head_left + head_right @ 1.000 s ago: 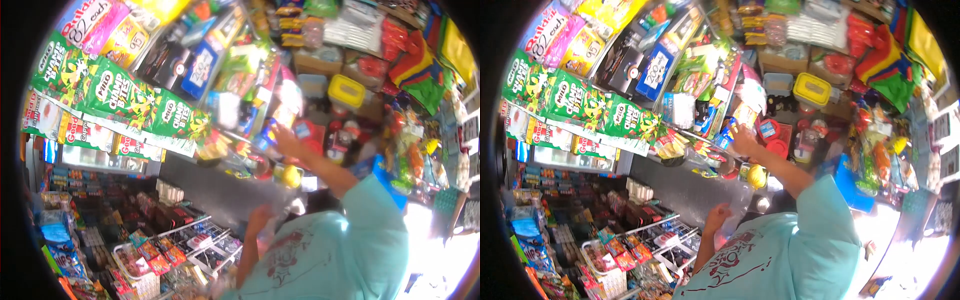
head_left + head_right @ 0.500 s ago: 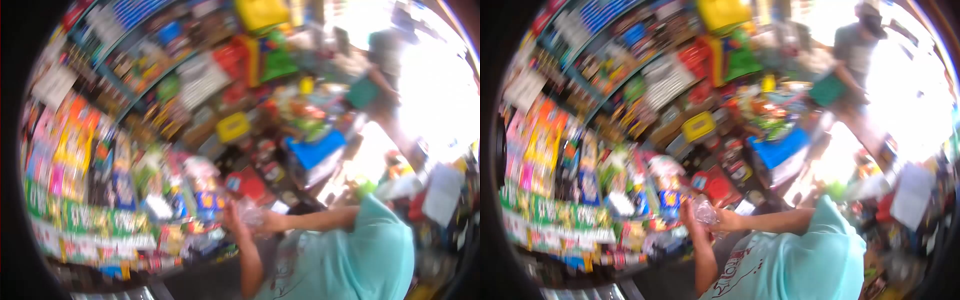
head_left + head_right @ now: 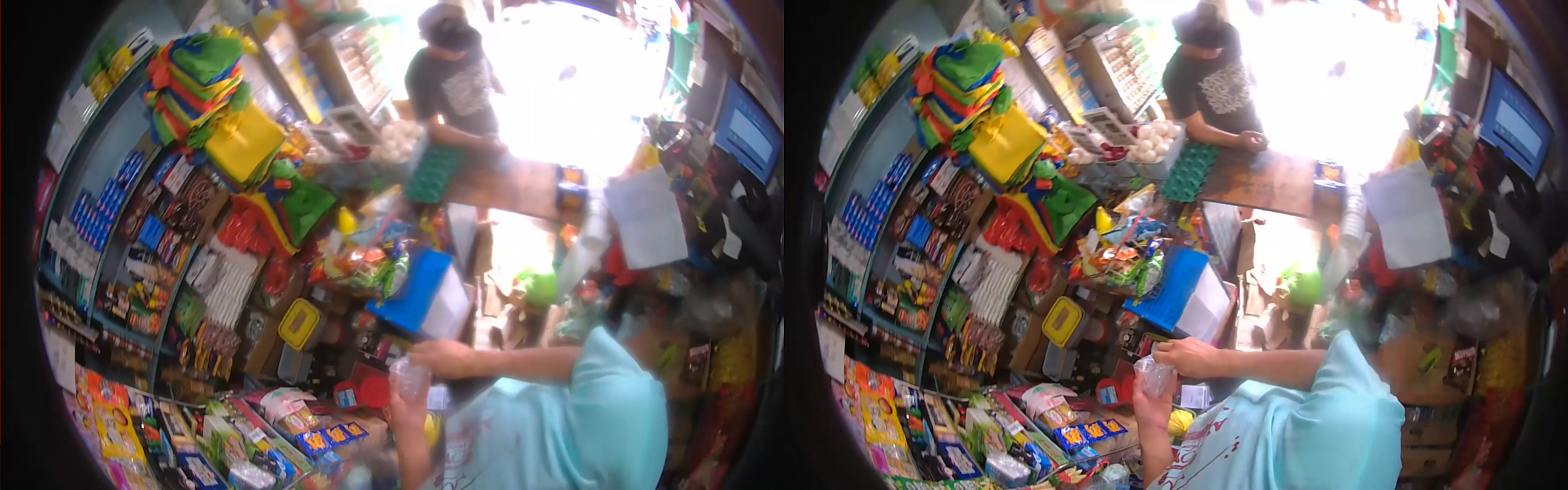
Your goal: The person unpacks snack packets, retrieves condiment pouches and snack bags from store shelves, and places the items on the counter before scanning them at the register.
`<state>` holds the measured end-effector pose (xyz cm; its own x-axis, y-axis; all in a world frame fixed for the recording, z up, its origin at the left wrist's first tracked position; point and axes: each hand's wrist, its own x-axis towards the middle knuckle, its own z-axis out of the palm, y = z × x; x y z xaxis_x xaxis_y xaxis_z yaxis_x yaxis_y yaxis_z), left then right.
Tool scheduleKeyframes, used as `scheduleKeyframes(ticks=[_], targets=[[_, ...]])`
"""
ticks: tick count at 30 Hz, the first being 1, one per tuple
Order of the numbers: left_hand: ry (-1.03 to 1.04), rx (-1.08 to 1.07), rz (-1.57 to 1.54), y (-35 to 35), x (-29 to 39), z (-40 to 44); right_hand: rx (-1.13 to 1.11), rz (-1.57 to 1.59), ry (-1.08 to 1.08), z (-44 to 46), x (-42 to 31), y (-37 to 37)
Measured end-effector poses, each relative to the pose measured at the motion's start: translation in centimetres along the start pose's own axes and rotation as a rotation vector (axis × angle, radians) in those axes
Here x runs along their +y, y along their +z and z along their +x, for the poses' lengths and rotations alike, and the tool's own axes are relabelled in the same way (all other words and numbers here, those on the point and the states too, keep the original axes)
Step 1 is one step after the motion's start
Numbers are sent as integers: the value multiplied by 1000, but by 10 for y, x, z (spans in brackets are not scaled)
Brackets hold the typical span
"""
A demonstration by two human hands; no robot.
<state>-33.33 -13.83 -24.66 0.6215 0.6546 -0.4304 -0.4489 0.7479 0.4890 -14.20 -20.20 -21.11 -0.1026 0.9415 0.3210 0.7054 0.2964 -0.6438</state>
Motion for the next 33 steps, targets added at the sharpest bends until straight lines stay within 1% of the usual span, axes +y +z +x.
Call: scheduleKeyframes(ticks=[2, 3, 4, 5, 7, 8, 11, 14, 15, 18, 19, 21, 22, 23, 24, 25, 26, 27, 28, 30, 31, 33], targets=[[-119, -54, 101, -9, -7, 2, -68, -51, 99, -19, -6, -6], [-157, -123, 104, -8, -11, 2, -81, -59, 155, -25, -8, -10], [-163, -186, 139, -6, -17, 2, -91, -70, 208, -31, -11, -15], [-167, -252, 176, -5, -23, 1, -126, -18, 312, -39, -16, -19], [-179, -377, 213, -6, -35, 8, -31, 136, 444, -58, -19, -14], [-191, -383, 227, -9, -40, 10, 21, 215, 507, -71, -20, -11], [-212, -390, 276, 15, -57, 5, 281, 629, 583, -125, -42, -15], [-293, -423, 330, 43, -78, 10, 452, 292, 801, -172, -78, -20], [-344, -474, 339, 60, -86, 6, 577, 86, 702, -190, -82, -17], [-278, -603, 498, 101, -133, -14, 716, -26, 984, -236, -92, -21], [-259, -592, 553, 120, -151, -26, 752, 3, 1049, -249, -97, -31], [-107, -702, 813, 134, -189, -30, 1064, 741, 910, -280, -103, -47], [-23, -761, 941, 143, -208, -31, 1196, 1109, 786, -298, -104, -55], [174, -877, 1095, 152, -229, -34, 1250, 1178, 645, -320, -96, -52], [285, -942, 1130, 169, -245, -41, 1280, 1104, 622, -330, -96, -63], [358, -1068, 1169, 194, -281, -59, 1379, 1015, 600, -356, -100, -79], [437, -1168, 1202, 206, -298, -73, 1452, 941, 593, -369, -104, -85], [386, -1164, 1287, 216, -313, -81, 1426, 764, 652, -395, -86, -79], [362, -1245, 1226, 219, -334, -78, 1447, 653, 741, -410, -94, -88], [249, -1315, 1233, 242, -359, -94, 1433, 438, 904, -434, -106, -116], [281, -1367, 1244, 251, -371, -99, 1474, 439, 784, -452, -99, -118], [355, -1454, 1259, 269, -394, -110, 1551, 427, 714, -478, -94, -128]])
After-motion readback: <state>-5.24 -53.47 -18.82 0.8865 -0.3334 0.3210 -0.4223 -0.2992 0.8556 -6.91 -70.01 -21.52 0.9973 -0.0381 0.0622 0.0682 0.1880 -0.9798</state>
